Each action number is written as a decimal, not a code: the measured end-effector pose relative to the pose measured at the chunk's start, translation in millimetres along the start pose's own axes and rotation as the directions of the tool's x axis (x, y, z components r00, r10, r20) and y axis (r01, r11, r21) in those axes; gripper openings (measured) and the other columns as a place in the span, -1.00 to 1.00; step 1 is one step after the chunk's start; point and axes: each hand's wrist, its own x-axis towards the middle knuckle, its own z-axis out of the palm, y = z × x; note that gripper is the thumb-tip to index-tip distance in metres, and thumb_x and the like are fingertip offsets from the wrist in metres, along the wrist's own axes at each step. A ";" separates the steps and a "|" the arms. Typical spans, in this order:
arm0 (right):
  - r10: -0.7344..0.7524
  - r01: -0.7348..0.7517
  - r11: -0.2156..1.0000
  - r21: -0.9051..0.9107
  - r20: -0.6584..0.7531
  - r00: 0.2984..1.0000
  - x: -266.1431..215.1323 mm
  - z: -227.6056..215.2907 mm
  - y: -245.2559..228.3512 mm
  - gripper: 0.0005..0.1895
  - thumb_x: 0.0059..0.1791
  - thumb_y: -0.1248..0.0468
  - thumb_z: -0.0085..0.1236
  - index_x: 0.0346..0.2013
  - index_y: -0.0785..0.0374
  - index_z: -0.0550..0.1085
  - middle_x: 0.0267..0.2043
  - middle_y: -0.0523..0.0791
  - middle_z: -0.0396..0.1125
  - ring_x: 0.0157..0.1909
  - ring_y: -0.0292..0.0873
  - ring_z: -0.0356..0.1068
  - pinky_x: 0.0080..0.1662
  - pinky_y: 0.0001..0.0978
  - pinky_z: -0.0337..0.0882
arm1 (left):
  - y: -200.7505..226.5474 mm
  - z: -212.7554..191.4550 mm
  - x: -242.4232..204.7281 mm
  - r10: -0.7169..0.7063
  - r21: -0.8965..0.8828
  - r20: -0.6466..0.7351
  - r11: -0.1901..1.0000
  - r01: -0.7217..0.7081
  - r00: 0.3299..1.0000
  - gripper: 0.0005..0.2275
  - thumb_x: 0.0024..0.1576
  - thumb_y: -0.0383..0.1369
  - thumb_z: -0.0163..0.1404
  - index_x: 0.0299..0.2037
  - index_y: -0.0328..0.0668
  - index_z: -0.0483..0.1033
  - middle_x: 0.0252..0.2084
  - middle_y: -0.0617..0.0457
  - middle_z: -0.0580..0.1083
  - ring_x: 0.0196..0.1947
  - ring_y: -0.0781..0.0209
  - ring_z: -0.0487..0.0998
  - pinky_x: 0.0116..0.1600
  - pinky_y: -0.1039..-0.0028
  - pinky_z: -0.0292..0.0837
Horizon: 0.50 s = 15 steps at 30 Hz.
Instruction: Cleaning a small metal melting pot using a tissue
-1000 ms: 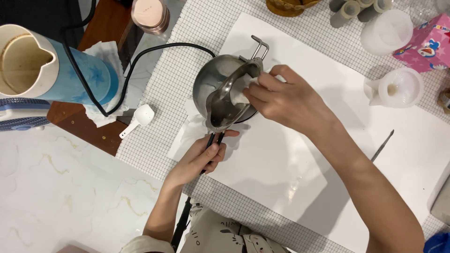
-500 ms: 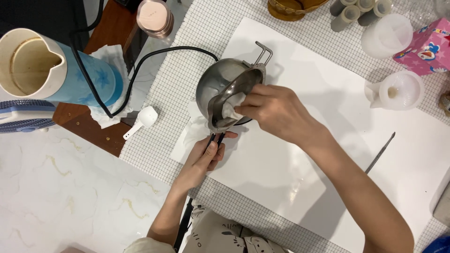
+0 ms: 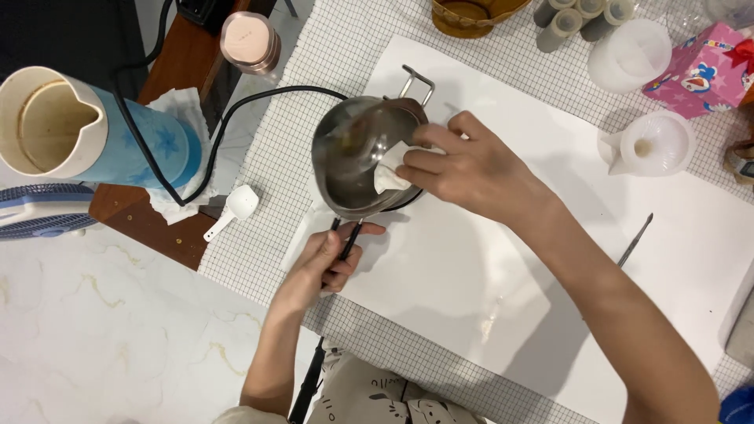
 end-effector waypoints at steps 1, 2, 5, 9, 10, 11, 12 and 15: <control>-0.039 0.038 0.996 -0.078 -0.007 0.999 -0.4 -0.8 -0.8 -0.82 -0.07 0.39 0.12 -0.48 0.00 0.48 -0.40 -0.35 0.31 -0.14 -0.29 0.21 -0.19 -0.47 0.13 | -6.8 -5.3 -0.1 0.005 -0.039 0.021 0.999 -0.004 1.000 -0.39 0.16 0.10 -0.40 -0.22 -0.51 0.32 -0.73 0.20 0.06 -0.87 0.50 0.02 -0.80 0.71 0.00; -0.079 0.076 0.985 -0.155 -0.010 0.997 -0.9 -1.3 -1.6 -0.80 -0.08 0.42 0.11 -0.51 0.01 0.46 -0.41 -0.34 0.30 -0.15 -0.29 0.22 -0.19 -0.47 0.15 | -13.9 -10.8 -0.1 0.010 -0.079 0.042 0.997 -0.007 0.999 -0.33 0.15 0.11 -0.40 -0.08 -0.60 0.28 -0.71 0.21 0.04 -0.87 0.53 0.00 -0.79 0.72 0.00; -0.077 0.075 0.972 -0.221 -0.004 0.997 -4.9 4.7 -7.5 -0.73 -0.11 0.46 0.11 -0.59 0.00 0.41 -0.49 -0.35 0.23 -0.24 -0.31 0.19 -0.20 -0.50 0.17 | -12.3 -13.0 -0.2 0.010 -0.123 0.050 0.992 -0.004 0.999 -0.38 0.16 0.08 -0.38 -0.17 -0.57 0.33 -0.72 0.21 0.03 -0.88 0.51 -0.02 -0.83 0.71 -0.01; 0.078 -0.078 0.997 0.006 -0.146 0.986 -12.8 15.4 -11.6 -0.73 0.01 0.44 -0.03 -0.51 0.04 0.44 -0.39 -0.34 0.27 -0.24 -0.30 0.19 -0.20 -0.50 0.15 | -21.1 -15.5 -1.6 0.028 -0.193 0.066 0.981 -0.015 0.997 -0.37 0.20 0.04 -0.42 -0.06 -0.62 0.29 -0.70 0.24 0.02 -0.86 0.58 -0.03 -0.79 0.78 -0.03; 0.254 -0.211 0.955 0.207 -0.212 0.943 -21.4 20.0 -13.6 -0.79 0.01 0.38 -0.03 -0.46 0.04 0.48 -0.37 -0.32 0.31 -0.24 -0.25 0.19 -0.17 -0.46 0.17 | -23.5 -15.3 -1.7 0.022 -0.193 0.059 0.981 -0.010 0.998 -0.35 0.19 0.05 -0.42 -0.04 -0.65 0.28 -0.71 0.23 0.03 -0.87 0.57 -0.02 -0.81 0.76 -0.02; 0.430 -0.311 0.857 0.411 -0.240 0.870 -29.8 25.2 -15.7 -0.82 0.00 0.31 -0.03 -0.40 0.05 0.53 -0.34 -0.29 0.35 -0.25 -0.20 0.19 -0.14 -0.41 0.19 | -26.0 -15.0 -2.3 0.014 -0.193 0.047 0.981 -0.005 0.999 -0.33 0.17 0.06 -0.42 -0.02 -0.68 0.27 -0.73 0.22 0.04 -0.88 0.56 -0.01 -0.83 0.75 -0.01; 0.431 -0.311 0.858 0.409 -0.244 0.869 -37.7 28.7 -15.7 -0.82 0.00 0.31 -0.03 -0.40 0.05 0.53 -0.34 -0.29 0.35 -0.25 -0.20 0.19 -0.14 -0.41 0.19 | -26.2 -17.1 -1.1 0.015 -0.189 0.050 0.982 -0.005 0.999 -0.33 0.17 0.06 -0.42 -0.02 -0.68 0.27 -0.73 0.22 0.04 -0.88 0.56 -0.01 -0.83 0.75 -0.01; 0.887 -0.603 0.374 0.705 -0.081 0.455 -57.1 36.3 -24.4 -0.94 -0.08 0.38 0.22 -0.34 0.22 0.50 -0.49 -0.20 0.25 -0.39 -0.22 0.08 -0.30 -0.47 0.17 | -32.0 -18.3 -3.3 0.011 -0.259 0.051 0.966 0.003 0.999 -0.33 0.18 0.05 -0.41 -0.01 -0.70 0.27 -0.72 0.23 0.01 -0.88 0.57 -0.05 -0.84 0.75 -0.03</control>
